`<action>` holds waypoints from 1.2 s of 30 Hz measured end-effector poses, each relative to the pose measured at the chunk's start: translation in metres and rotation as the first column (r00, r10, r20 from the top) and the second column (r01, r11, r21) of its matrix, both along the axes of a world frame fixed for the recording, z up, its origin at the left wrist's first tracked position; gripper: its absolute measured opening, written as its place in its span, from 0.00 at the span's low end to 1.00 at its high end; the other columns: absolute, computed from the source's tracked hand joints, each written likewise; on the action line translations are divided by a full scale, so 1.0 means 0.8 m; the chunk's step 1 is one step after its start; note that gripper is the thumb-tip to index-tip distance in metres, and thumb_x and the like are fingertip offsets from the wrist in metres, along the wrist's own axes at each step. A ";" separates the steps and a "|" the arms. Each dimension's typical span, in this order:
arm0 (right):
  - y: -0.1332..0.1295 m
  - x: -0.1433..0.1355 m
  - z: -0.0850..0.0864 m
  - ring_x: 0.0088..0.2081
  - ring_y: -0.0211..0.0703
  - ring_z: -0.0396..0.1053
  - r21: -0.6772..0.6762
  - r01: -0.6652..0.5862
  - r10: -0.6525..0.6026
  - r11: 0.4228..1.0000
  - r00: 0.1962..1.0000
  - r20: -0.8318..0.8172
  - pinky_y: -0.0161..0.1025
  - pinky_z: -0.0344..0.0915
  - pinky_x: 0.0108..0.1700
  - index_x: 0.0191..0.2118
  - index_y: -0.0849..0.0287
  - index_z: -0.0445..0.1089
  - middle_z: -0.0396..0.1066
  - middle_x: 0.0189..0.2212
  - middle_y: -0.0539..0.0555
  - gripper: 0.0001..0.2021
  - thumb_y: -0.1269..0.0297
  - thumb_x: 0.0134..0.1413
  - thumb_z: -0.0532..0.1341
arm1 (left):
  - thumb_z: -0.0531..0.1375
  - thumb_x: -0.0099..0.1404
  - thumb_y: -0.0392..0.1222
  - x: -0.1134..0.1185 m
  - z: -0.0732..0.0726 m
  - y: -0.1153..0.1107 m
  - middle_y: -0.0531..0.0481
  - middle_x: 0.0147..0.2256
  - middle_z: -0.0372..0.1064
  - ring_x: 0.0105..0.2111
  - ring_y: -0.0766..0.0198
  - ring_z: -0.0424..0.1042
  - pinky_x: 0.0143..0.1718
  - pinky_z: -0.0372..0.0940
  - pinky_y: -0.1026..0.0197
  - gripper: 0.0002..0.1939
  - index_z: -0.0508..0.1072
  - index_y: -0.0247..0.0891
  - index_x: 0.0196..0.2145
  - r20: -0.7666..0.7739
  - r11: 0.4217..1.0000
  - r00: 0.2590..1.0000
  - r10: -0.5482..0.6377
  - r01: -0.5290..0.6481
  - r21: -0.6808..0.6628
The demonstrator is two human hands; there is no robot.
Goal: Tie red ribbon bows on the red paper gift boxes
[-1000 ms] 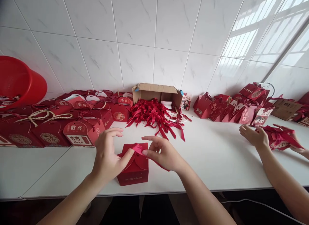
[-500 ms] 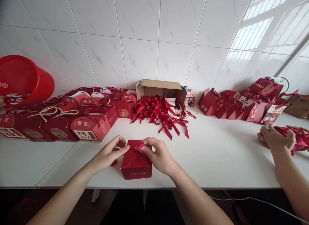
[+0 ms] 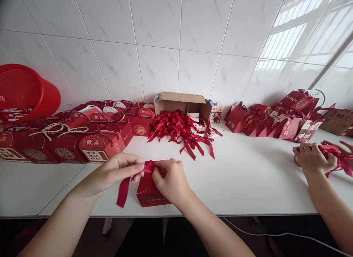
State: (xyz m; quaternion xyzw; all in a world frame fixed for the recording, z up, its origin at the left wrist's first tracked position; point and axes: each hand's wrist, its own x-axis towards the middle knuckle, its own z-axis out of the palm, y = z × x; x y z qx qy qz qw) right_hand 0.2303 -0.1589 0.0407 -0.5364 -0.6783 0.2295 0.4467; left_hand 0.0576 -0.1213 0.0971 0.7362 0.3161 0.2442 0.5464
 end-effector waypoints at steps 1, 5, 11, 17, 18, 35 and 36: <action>-0.002 0.001 0.002 0.28 0.40 0.63 0.018 -0.040 0.040 0.999 0.999 0.007 0.38 0.58 0.33 0.29 0.56 0.73 0.72 0.24 0.50 0.09 0.72 0.51 0.56 | 0.59 0.61 0.49 0.008 0.007 0.000 0.52 0.21 0.65 0.25 0.64 0.64 0.29 0.61 0.62 0.15 0.72 0.38 0.23 0.014 0.999 1.000 -0.013 0.013 0.038; -0.009 0.006 0.003 0.26 0.39 0.59 -0.001 -0.095 0.095 0.995 0.994 -0.056 0.37 0.57 0.31 0.25 0.58 0.69 0.67 0.21 0.49 0.08 0.64 0.53 0.59 | 0.57 0.63 0.52 0.036 0.017 0.015 0.50 0.30 0.71 0.35 0.60 0.70 0.39 0.64 0.60 0.15 0.75 0.38 0.34 0.074 0.991 0.996 -0.046 0.036 0.131; -0.003 0.008 -0.004 0.27 0.39 0.63 -0.091 -0.114 0.093 0.989 0.973 -0.212 0.36 0.59 0.32 0.23 0.59 0.70 0.69 0.22 0.51 0.17 0.56 0.58 0.55 | 0.48 0.66 0.60 0.033 -0.017 0.050 0.47 0.37 0.72 0.42 0.57 0.70 0.47 0.63 0.56 0.25 0.75 0.38 0.38 0.151 0.986 0.986 0.074 -0.095 0.137; 0.001 0.011 -0.003 0.26 0.36 0.56 -0.053 -0.156 0.140 0.986 0.963 -0.230 0.35 0.55 0.30 0.18 0.59 0.59 0.59 0.19 0.48 0.19 0.56 0.58 0.55 | 0.62 0.59 0.51 0.006 -0.046 0.037 0.49 0.34 0.73 0.39 0.57 0.70 0.43 0.63 0.58 0.13 0.76 0.39 0.34 -0.025 0.962 0.995 0.094 -0.085 0.260; 0.000 0.011 -0.003 0.26 0.37 0.56 -0.046 -0.149 0.135 0.988 0.964 -0.228 0.36 0.55 0.30 0.18 0.59 0.60 0.59 0.20 0.48 0.19 0.56 0.58 0.55 | 0.63 0.59 0.49 0.006 -0.048 0.033 0.49 0.33 0.73 0.38 0.57 0.70 0.43 0.63 0.58 0.10 0.75 0.39 0.32 -0.012 0.948 0.992 0.127 -0.118 0.294; 0.004 0.006 -0.015 0.22 0.35 0.59 -0.002 -0.061 0.055 0.998 0.920 -0.388 0.34 0.59 0.28 0.34 0.54 0.53 0.69 0.21 0.44 0.13 0.63 0.53 0.62 | 0.60 0.61 0.40 0.011 -0.071 0.011 0.52 0.32 0.70 0.37 0.62 0.71 0.42 0.64 0.61 0.08 0.65 0.39 0.27 0.068 0.893 0.981 0.183 -0.195 0.405; 0.003 0.006 -0.016 0.22 0.36 0.60 0.016 -0.059 0.061 0.998 0.924 -0.378 0.34 0.60 0.28 0.34 0.54 0.55 0.69 0.21 0.44 0.11 0.63 0.53 0.61 | 0.60 0.61 0.38 0.010 -0.073 0.011 0.52 0.33 0.71 0.37 0.62 0.71 0.43 0.64 0.61 0.07 0.65 0.39 0.27 0.077 0.883 0.980 0.181 -0.196 0.426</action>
